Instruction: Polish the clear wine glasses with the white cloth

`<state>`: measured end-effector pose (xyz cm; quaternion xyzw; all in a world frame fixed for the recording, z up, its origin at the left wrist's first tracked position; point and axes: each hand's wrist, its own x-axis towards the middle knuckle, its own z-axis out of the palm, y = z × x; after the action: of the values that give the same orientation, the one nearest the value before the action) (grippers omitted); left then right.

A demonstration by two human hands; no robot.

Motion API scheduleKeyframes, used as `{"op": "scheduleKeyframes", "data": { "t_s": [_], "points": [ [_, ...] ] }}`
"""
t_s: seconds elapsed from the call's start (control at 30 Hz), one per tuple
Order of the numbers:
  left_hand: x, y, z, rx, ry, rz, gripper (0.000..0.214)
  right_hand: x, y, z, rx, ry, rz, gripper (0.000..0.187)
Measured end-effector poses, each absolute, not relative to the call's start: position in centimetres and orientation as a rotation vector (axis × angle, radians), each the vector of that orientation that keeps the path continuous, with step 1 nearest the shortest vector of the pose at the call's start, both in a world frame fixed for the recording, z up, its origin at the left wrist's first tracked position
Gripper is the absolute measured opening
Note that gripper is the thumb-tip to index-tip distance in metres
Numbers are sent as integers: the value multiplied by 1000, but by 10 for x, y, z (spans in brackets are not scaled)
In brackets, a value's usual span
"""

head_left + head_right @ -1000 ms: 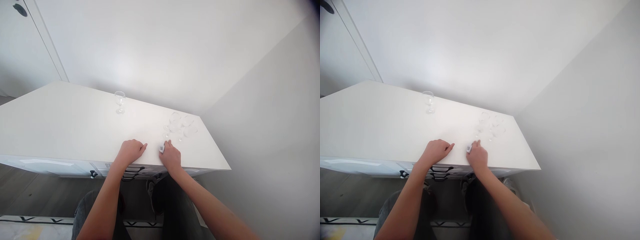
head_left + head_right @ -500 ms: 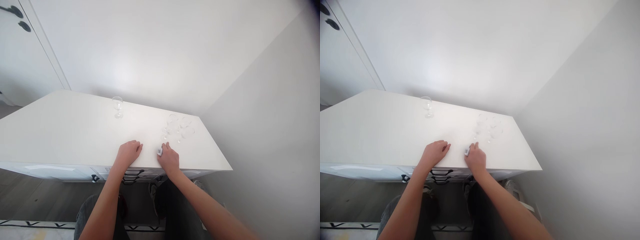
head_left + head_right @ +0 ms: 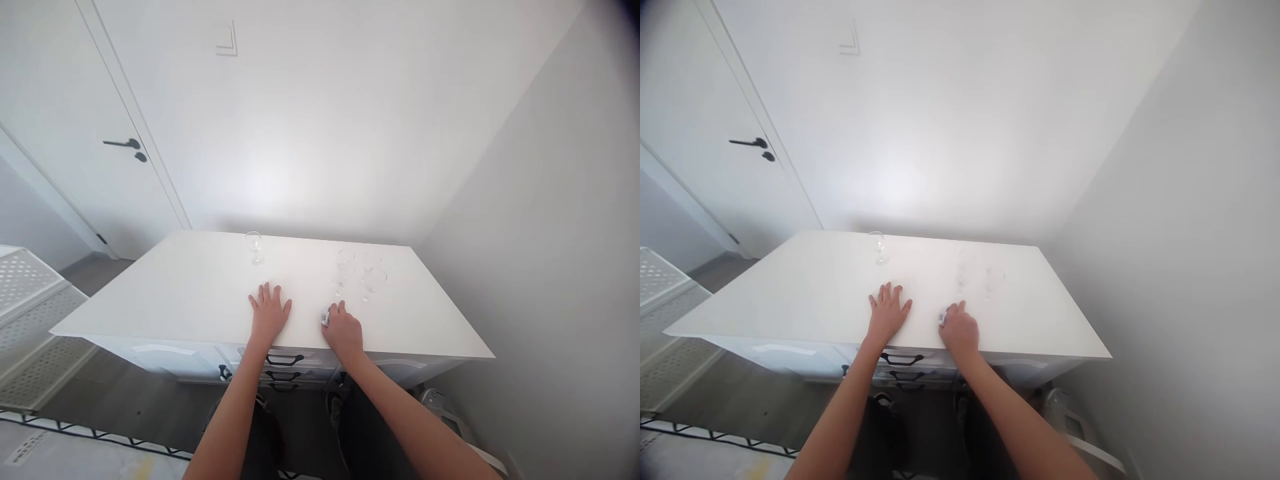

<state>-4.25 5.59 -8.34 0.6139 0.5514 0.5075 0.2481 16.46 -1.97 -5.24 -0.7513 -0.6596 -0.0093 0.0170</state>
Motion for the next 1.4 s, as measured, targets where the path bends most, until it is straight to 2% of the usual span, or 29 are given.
{"op": "scheduleKeyframes", "data": {
  "t_s": [0.07, 0.17, 0.33, 0.53, 0.97, 1.27, 1.4],
  "points": [
    [-51, 67, -78, 1407, 1387, 1469, 36, 165, -20, -53, -2324, -2050, -15, 48],
    [-65, 95, -64, 655, 1026, 1651, 24, 165, -21, -52, -2297, -2056, 0, 48],
    [-71, 142, -47, 483, 908, 1733, 35, 166, -23, -52, -2264, -2022, -13, 42],
    [-66, 165, -41, 466, 788, 1757, 53, 166, -25, -50, -2240, -2027, -11, 43],
    [-47, 126, -52, 686, 820, 1618, 46, 165, -28, -48, -2206, -1998, 42, 42],
    [-25, 78, -67, 907, 1072, 1638, 58, 165, -31, -47, -2176, -1968, 62, 41],
    [-24, 63, -66, 1033, 1171, 1593, 54, 165, -31, -45, -2173, -1946, 75, 40]
  ]
}}
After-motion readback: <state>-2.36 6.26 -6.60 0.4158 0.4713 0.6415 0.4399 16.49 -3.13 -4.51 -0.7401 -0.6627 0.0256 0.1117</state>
